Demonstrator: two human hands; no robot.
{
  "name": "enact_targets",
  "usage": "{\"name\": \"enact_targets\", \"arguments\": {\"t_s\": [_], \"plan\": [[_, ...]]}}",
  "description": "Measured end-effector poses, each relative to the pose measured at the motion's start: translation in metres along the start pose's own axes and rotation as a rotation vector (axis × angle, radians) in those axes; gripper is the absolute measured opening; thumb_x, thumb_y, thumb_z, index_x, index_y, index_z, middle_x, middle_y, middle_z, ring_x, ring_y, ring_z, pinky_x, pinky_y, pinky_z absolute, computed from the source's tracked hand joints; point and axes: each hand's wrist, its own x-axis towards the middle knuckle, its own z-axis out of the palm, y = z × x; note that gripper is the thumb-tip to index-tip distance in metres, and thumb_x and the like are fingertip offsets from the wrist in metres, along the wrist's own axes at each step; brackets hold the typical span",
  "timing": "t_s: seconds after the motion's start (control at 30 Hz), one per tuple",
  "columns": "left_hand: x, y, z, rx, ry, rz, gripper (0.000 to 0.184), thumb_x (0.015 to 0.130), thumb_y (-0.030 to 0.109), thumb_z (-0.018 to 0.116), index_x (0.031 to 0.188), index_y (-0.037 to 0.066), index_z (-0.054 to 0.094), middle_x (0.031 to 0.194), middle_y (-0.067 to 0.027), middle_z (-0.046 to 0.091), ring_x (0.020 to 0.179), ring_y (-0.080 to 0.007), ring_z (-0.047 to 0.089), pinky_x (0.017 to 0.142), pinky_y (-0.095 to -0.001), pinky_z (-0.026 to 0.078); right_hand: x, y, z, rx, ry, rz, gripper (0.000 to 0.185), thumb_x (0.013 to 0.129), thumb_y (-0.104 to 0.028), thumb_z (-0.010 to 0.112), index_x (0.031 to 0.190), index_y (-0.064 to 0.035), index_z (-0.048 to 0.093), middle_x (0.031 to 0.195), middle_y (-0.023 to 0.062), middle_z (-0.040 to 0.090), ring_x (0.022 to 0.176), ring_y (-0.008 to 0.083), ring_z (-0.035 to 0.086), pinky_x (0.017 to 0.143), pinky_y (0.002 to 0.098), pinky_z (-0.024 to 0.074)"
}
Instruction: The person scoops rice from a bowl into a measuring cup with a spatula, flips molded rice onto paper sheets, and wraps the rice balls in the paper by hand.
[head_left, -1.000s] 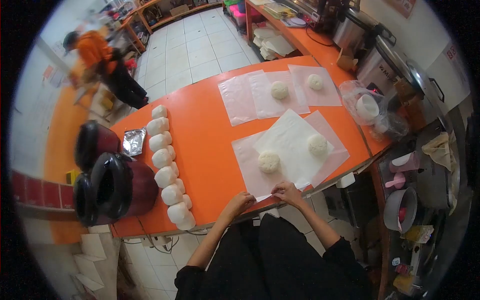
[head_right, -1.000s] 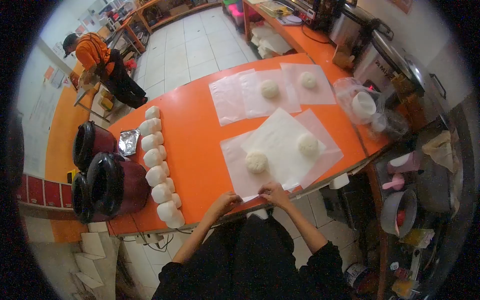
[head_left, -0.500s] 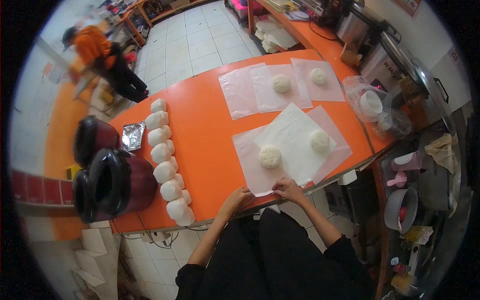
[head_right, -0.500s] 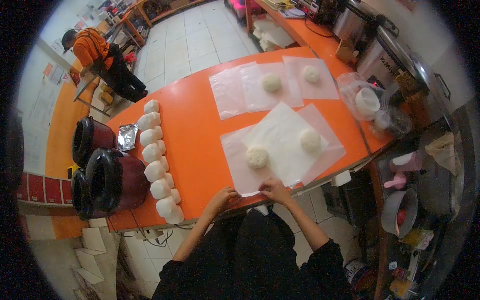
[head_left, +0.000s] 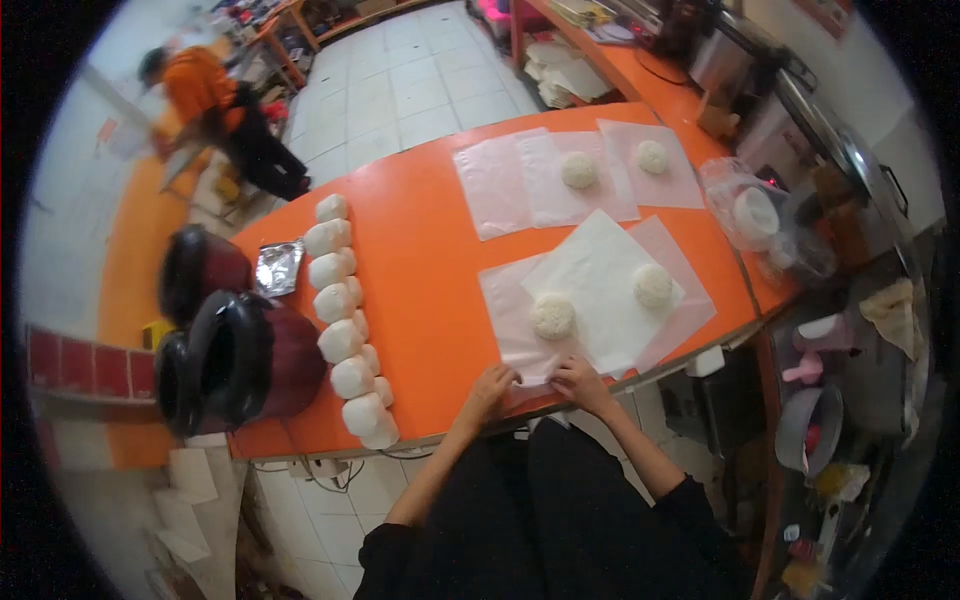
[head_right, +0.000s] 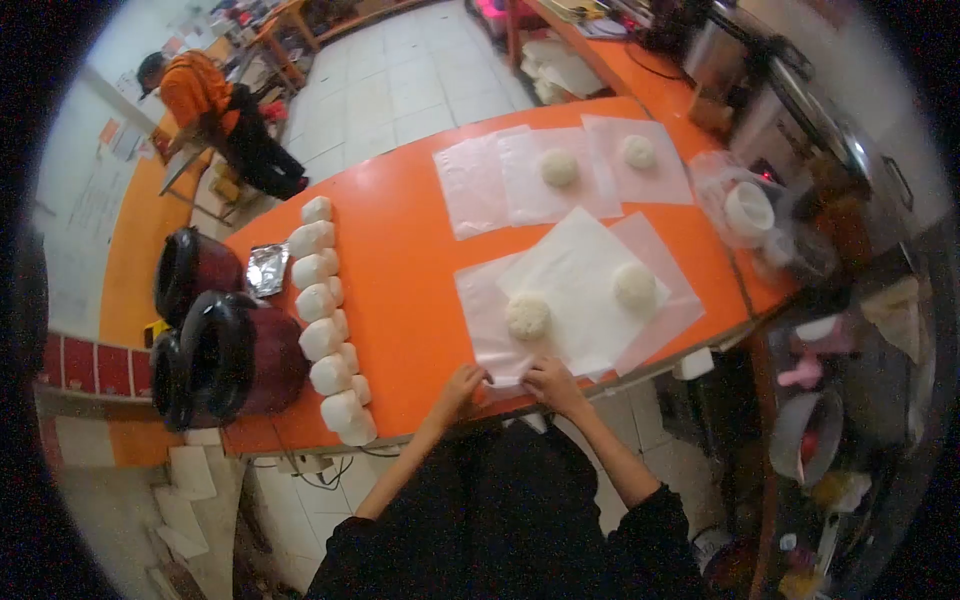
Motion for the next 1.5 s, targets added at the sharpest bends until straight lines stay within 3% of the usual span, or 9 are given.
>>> {"name": "enact_targets", "arguments": {"t_s": [0.13,0.4,0.6,0.87,0.97,1.07,1.27,1.37,1.5], "plan": [[0.004,-0.004,0.01,0.151,0.163,0.178,0.011,0.073,0.011,0.061,0.084,0.007,0.06,0.089,-0.0059,0.059,0.089,-0.0225,0.056,0.074,-0.0334,0.047,0.012,-0.012,-0.002,-0.031,0.017,-0.107,0.012,0.068,-0.008,0.067,0.078,-0.0091,0.062,0.079,0.005,0.058,0.08,0.0245,0.054,0.073,0.0357,0.0428],[-0.019,-0.021,-0.027,0.047,0.02,-0.018,0.01,0.074,0.005,0.056,0.082,0.007,0.061,0.084,-0.0059,0.06,0.082,-0.0229,0.059,0.071,-0.033,0.048,0.005,-0.025,-0.025,-0.283,0.081,-0.024,0.02,0.062,-0.001,0.065,0.08,-0.0102,0.063,0.082,0.0042,0.057,0.082,0.0235,0.053,0.071,0.0349,0.0425],[-0.046,-0.042,-0.056,-0.454,0.048,-0.287,0.007,0.074,0.002,0.064,0.08,0.004,0.065,0.079,-0.007,0.064,0.076,-0.0173,0.061,0.071,-0.0302,0.048,-0.033,-0.011,-0.041,0.152,-0.042,0.123,0.017,0.071,-0.007,0.069,0.088,-0.0104,0.069,0.079,0.0055,0.059,0.075,0.0187,0.056,0.066,0.0309,0.0464],[0.024,-0.042,-0.029,-0.813,0.458,-0.427,0.011,0.085,0.015,0.061,0.083,0.004,0.06,0.07,-0.007,0.061,0.069,-0.0086,0.055,0.064,-0.0266,0.045,-0.015,-0.001,-0.014,0.714,0.444,0.649,0.021,0.088,-0.018,0.057,0.077,-0.001,0.064,0.056,0.0035,0.052,0.054,0.0101,0.048,0.051,0.0288,0.0391],[0.052,-0.032,-0.028,-0.366,0.496,-0.609,0.025,0.086,0.024,0.059,0.079,0.001,0.055,0.071,-0.0127,0.061,0.066,-0.0224,0.058,0.061,-0.0329,0.046,0.004,0.008,-0.011,0.389,0.575,0.638,0.034,0.089,-0.026,0.055,0.073,0.0033,0.059,0.053,0.0051,0.045,0.053,0.0093,0.043,0.05,0.0283,0.0359],[0.042,-0.076,0.009,0.104,0.402,-0.403,0.023,0.084,0.023,0.06,0.081,0.002,0.052,0.063,-0.0122,0.057,0.057,-0.027,0.057,0.054,-0.0378,0.045,0.016,0.023,-0.005,0.049,0.542,0.594,0.039,0.087,-0.032,0.056,0.07,0.0029,0.058,0.052,0.0134,0.046,0.049,0.0211,0.048,0.05,0.0355,0.0369],[0.043,-0.041,-0.009,0.206,0.288,-0.515,0.014,0.085,0.018,0.052,0.087,0.004,0.054,0.089,-0.0164,0.062,0.091,-0.0319,0.057,0.07,-0.0403,0.046,0.021,0.024,0.001,-0.279,0.438,0.621,0.038,0.081,-0.037,0.059,0.066,-0.0022,0.06,0.061,0.0179,0.056,0.058,0.0377,0.054,0.054,0.0447,0.0406],[0.04,-0.059,0.014,0.288,0.539,-0.115,0.025,0.085,0.011,0.047,0.107,0.001,0.055,0.113,-0.0171,0.055,0.111,-0.0317,0.049,0.09,-0.0393,0.042,0.022,0.027,0.007,-0.252,0.489,0.598,0.037,0.079,-0.037,0.061,0.063,-0.0028,0.058,0.061,0.0178,0.056,0.059,0.0371,0.055,0.054,0.0451,0.041],[0.034,-0.001,-0.001,0.57,0.044,0.291,0.046,0.086,0.013,0.043,0.131,0.001,0.039,0.137,-0.0147,0.038,0.128,-0.0256,0.035,0.108,-0.0387,0.025,0.021,0.031,0.003,-0.262,0.436,0.589,0.04,0.079,-0.037,0.061,0.063,-0.0014,0.056,0.06,0.0179,0.055,0.058,0.0366,0.054,0.054,0.0434,0.0405]]}}
